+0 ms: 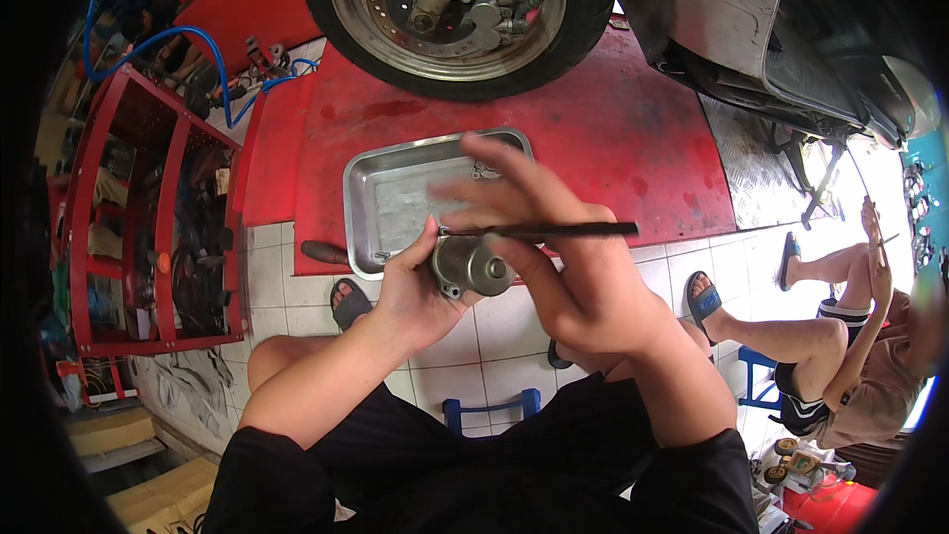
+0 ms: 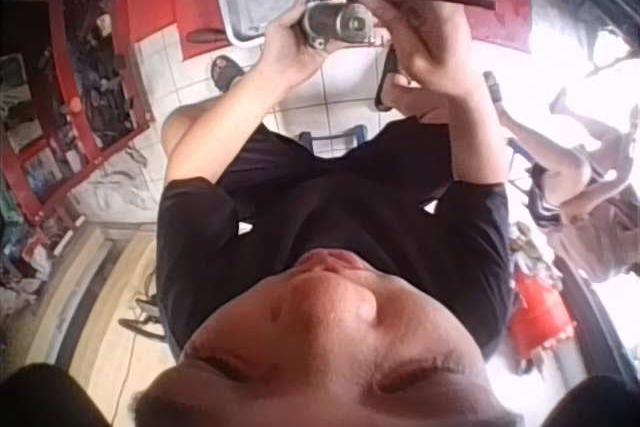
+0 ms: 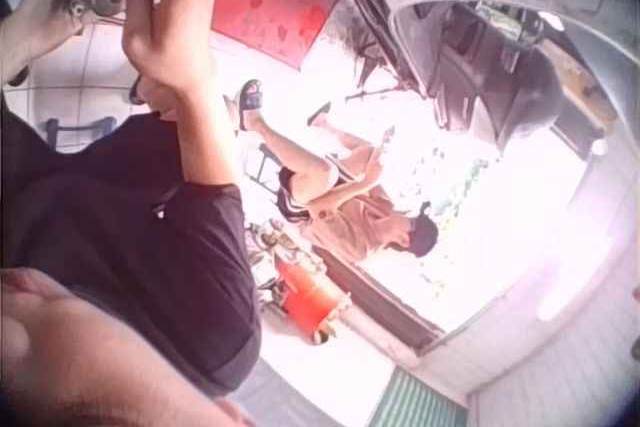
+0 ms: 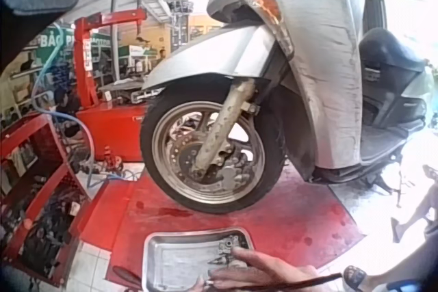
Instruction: The person disassembles a cylindrical scooter part, likely a starter motor, using a screwdriver and their hands. They remove screws and internal components, placing them into a metal tray. The person then reassembles the part, inserting components back into the housing and securing them with screws.
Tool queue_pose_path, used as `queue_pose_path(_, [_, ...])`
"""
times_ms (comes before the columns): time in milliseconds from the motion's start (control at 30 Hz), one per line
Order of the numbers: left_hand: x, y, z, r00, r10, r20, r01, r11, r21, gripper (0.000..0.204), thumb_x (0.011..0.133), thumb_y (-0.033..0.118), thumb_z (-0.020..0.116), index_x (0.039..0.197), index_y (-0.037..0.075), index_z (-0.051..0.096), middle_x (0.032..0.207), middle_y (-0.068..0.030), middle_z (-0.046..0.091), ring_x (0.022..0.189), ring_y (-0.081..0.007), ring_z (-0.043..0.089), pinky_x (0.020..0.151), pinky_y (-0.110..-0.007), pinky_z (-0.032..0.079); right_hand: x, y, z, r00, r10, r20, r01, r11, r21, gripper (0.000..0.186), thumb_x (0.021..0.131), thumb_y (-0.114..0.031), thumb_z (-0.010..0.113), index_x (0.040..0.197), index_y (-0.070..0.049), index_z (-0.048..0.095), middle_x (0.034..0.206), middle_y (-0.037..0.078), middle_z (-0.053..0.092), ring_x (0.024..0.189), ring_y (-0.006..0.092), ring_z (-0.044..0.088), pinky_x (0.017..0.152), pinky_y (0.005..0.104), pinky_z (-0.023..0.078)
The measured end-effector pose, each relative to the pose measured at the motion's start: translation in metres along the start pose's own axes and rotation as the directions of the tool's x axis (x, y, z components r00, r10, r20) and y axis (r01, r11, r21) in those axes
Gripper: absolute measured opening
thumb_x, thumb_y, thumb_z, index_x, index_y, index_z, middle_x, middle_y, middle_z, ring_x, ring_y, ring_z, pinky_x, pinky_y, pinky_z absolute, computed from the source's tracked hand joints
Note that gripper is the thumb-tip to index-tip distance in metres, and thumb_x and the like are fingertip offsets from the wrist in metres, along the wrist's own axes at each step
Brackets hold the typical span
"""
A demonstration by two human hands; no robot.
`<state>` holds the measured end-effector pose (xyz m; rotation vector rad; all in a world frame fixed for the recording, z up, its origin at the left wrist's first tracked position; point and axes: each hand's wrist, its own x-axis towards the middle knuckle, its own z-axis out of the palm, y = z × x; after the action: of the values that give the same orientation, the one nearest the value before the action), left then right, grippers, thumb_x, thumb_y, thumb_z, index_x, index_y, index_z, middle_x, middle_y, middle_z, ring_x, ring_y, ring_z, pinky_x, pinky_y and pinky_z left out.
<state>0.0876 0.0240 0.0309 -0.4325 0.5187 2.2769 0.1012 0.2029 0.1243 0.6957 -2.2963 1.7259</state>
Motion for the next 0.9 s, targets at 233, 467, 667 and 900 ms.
queue_pose_path(233, [-0.001,-0.002,0.004,0.999,-0.006,-0.04,0.008,1.0,0.029,0.054,0.109,0.046,0.03,0.139,0.005,0.048,0.133,-0.0113,0.06,0.122,-0.0246,0.06,0.098,-0.042,0.052,-0.002,0.006,0.005,0.993,0.06,-0.103,-0.062,0.998,-0.015,0.048,0.085,0.008,0.062,0.132,0.007,0.053,0.105,0.017,0.073,0.1,0.0267,0.073,0.089,0.0349,0.054])
queue_pose_path(467, [0.0,-0.004,-0.003,0.999,-0.03,0.02,0.031,0.999,-0.014,0.052,0.108,0.047,0.033,0.137,0.007,0.051,0.129,-0.011,0.063,0.117,-0.0244,0.063,0.093,-0.041,0.055,-0.004,0.009,-0.021,0.991,-0.074,0.116,0.098,0.971,-0.216,0.048,0.081,0.007,0.069,0.127,0.006,0.057,0.104,0.017,0.074,0.096,0.0254,0.073,0.085,0.0346,0.057])
queue_pose_path(667, [0.001,-0.003,-0.011,0.995,-0.037,0.088,0.037,0.999,0.001,0.051,0.108,0.047,0.033,0.136,0.009,0.053,0.135,-0.0119,0.06,0.13,-0.0289,0.056,0.109,-0.049,0.046,0.005,-0.002,0.013,0.963,-0.042,-0.265,0.051,0.998,0.028,0.035,0.083,0.008,0.07,0.117,0.004,0.066,0.102,0.015,0.075,0.093,0.0238,0.075,0.084,0.0327,0.058])
queue_pose_path(900, [0.001,-0.002,-0.007,0.997,-0.041,0.066,0.044,0.998,-0.04,0.052,0.108,0.047,0.033,0.135,0.007,0.052,0.133,-0.0117,0.06,0.126,-0.0282,0.058,0.104,-0.047,0.05,-0.006,-0.001,-0.011,0.996,-0.077,-0.034,0.067,0.967,-0.244,0.034,0.083,0.011,0.066,0.117,0.004,0.066,0.108,0.017,0.074,0.097,0.0249,0.074,0.085,0.0324,0.057])
